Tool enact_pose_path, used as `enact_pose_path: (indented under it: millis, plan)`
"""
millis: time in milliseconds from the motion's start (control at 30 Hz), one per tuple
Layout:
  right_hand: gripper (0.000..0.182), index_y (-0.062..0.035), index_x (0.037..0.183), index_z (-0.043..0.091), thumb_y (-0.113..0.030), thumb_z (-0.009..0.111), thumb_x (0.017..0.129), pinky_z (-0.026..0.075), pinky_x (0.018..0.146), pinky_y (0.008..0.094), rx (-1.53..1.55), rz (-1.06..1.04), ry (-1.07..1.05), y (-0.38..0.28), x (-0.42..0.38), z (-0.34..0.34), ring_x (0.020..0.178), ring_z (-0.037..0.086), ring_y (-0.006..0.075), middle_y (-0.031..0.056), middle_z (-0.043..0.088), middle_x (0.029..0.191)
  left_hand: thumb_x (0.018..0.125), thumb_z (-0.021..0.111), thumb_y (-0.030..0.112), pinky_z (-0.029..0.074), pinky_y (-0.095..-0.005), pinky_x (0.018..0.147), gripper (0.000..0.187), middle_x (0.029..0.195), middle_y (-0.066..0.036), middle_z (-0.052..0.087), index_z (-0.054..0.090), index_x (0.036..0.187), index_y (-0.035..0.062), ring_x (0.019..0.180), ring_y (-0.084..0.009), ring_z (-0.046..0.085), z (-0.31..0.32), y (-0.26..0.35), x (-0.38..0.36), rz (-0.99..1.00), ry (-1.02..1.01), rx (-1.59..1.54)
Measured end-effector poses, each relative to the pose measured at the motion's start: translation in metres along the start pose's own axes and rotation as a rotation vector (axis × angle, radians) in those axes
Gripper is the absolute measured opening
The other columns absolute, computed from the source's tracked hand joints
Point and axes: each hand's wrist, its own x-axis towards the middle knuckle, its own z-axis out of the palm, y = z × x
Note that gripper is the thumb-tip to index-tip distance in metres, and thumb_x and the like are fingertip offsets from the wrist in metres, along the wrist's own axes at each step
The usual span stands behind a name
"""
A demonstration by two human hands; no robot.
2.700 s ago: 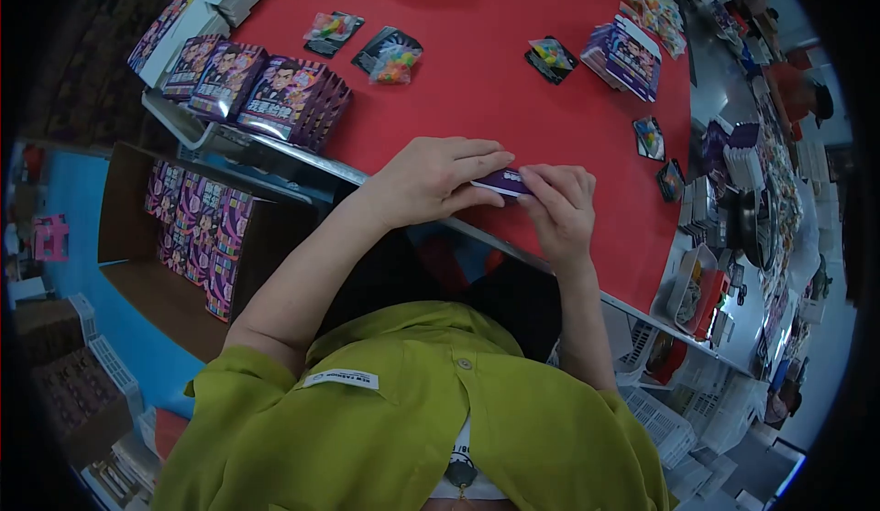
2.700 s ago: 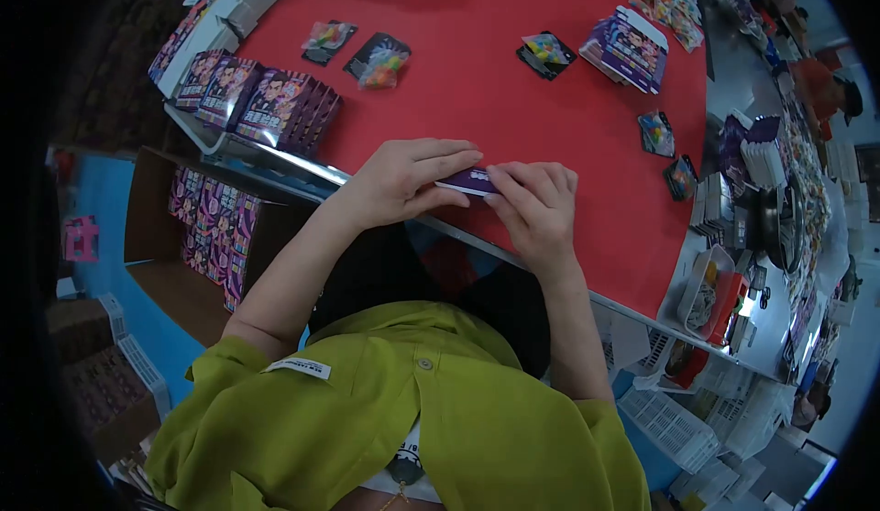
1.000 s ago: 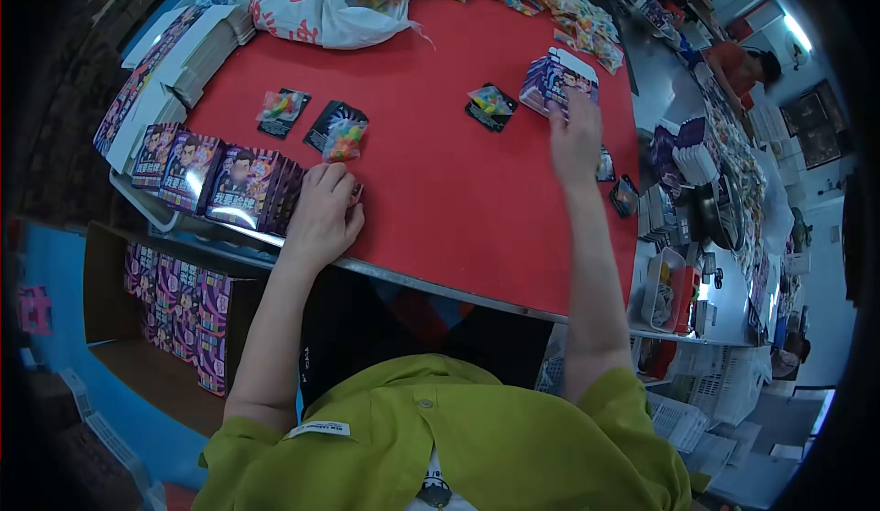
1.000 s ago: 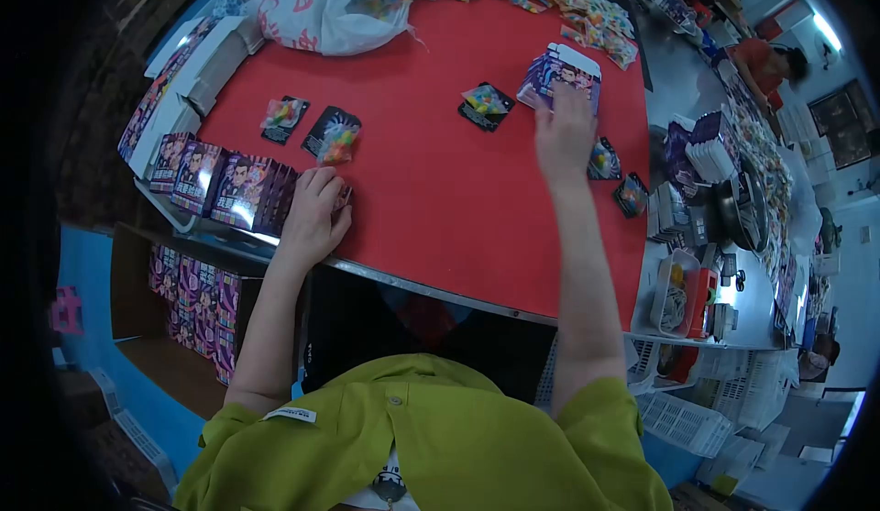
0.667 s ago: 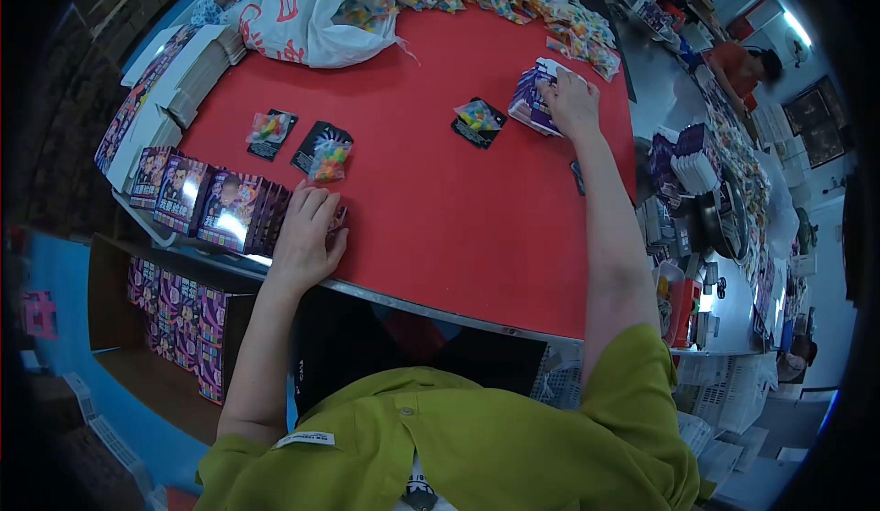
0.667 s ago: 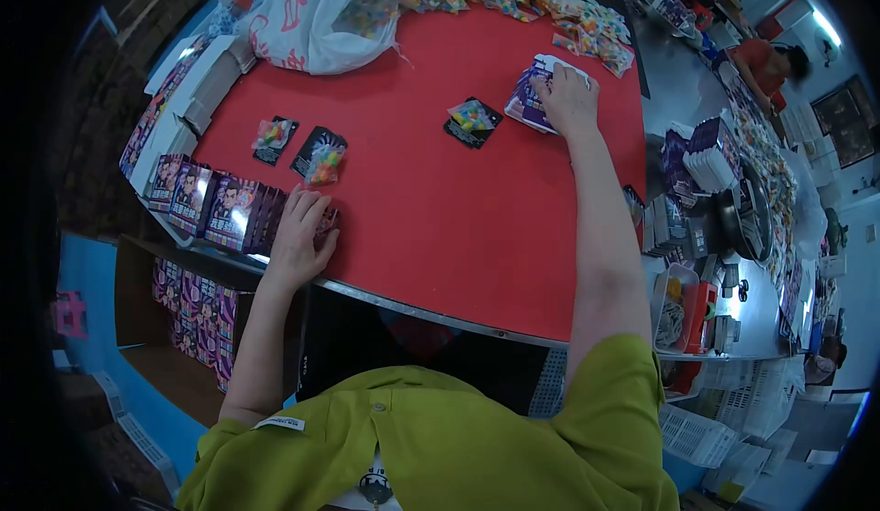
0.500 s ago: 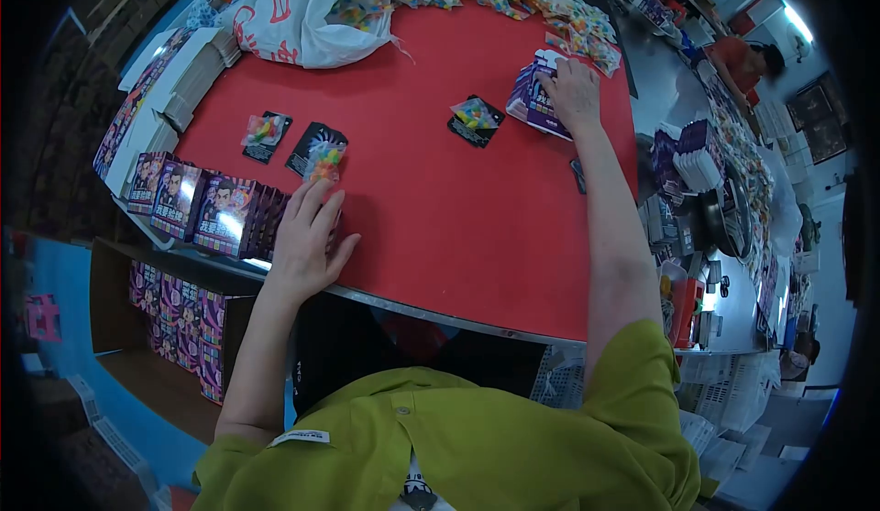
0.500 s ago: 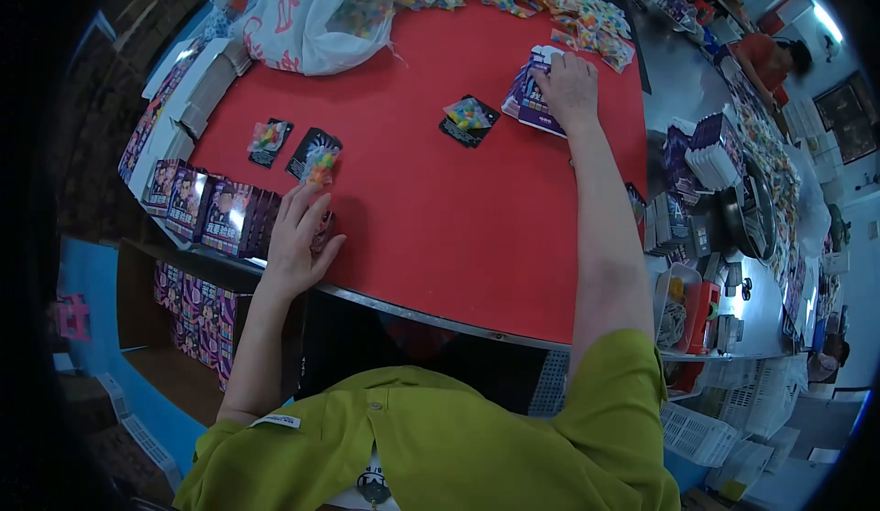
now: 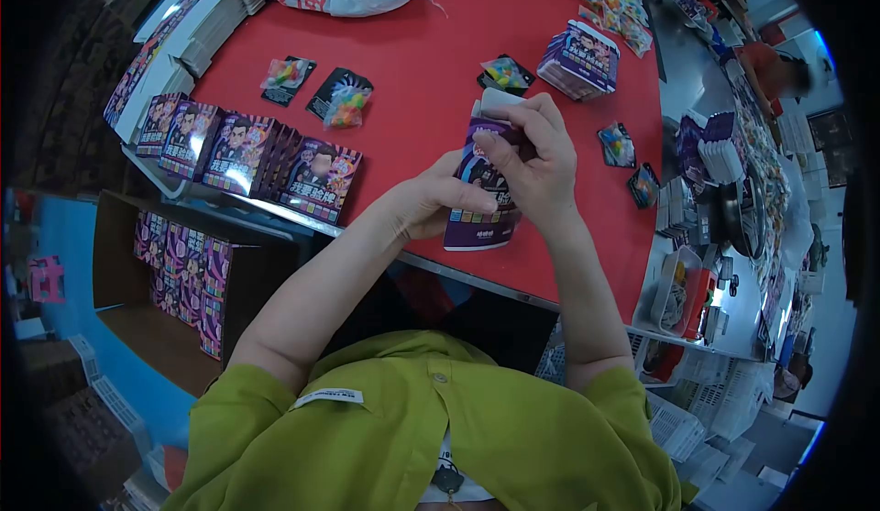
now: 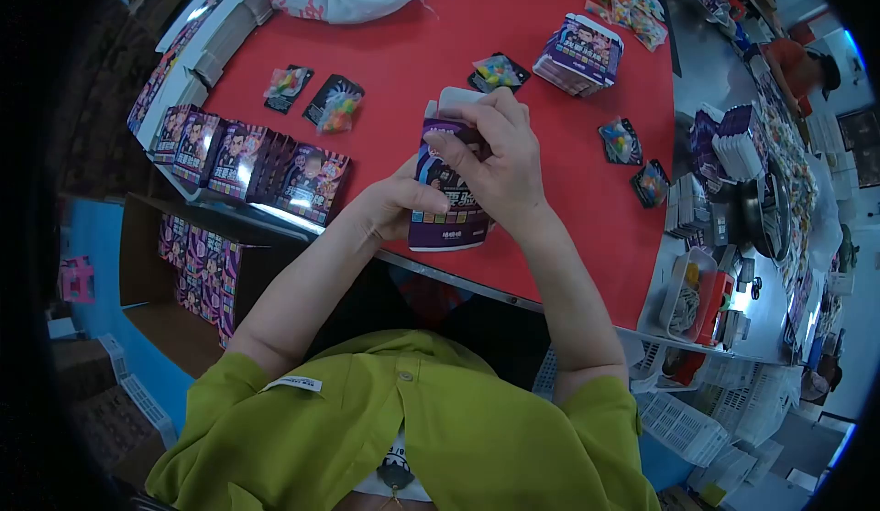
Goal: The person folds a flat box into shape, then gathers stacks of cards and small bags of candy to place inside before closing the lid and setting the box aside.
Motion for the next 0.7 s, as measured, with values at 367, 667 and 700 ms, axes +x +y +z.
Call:
enact_pose_path:
  millis: [367,667,700]
  plan:
    - [0.053,-0.0018,0.126,0.048,-0.027,0.067,0.083,0.034,0.102,0.0421,0.232,0.056,-0.010,-0.012,-0.112,-0.013,0.126,0.041,0.0325,0.0177,0.049,0.128,0.086,0.056,0.001,0.055,-0.0435,0.084,0.031,0.106,-0.016,0.062,0.051,0.117,-0.0010,0.098,-0.0285,0.063,0.006,-0.041,-0.037,-0.234,0.435,-0.303]
    - [0.031,-0.0025,0.098,0.054,-0.007,0.071,0.073,0.044,0.096,0.0464,-0.066,-0.152,-0.121,0.000,-0.123,-0.009,0.099,0.060,0.0259,0.0105,0.061,0.099,0.087,0.064,0.026,0.052,-0.0359,0.083,0.048,0.111,-0.015,0.057,0.047,0.121,-0.0025,0.100,-0.0230,0.060,0.017,-0.043,-0.042,-0.167,0.558,0.034]
    - [0.031,-0.0025,0.098,0.054,-0.007,0.071,0.073,0.044,0.096,0.0464,-0.063,-0.152,-0.120,0.001,-0.124,-0.008,0.099,0.060,0.0259,0.0105,0.061,0.099,0.091,0.056,0.031,0.048,-0.0349,0.086,0.048,0.115,-0.014,0.054,0.045,0.123,-0.0013,0.105,-0.0214,0.056,0.016,-0.047,-0.043,0.053,0.702,0.198]
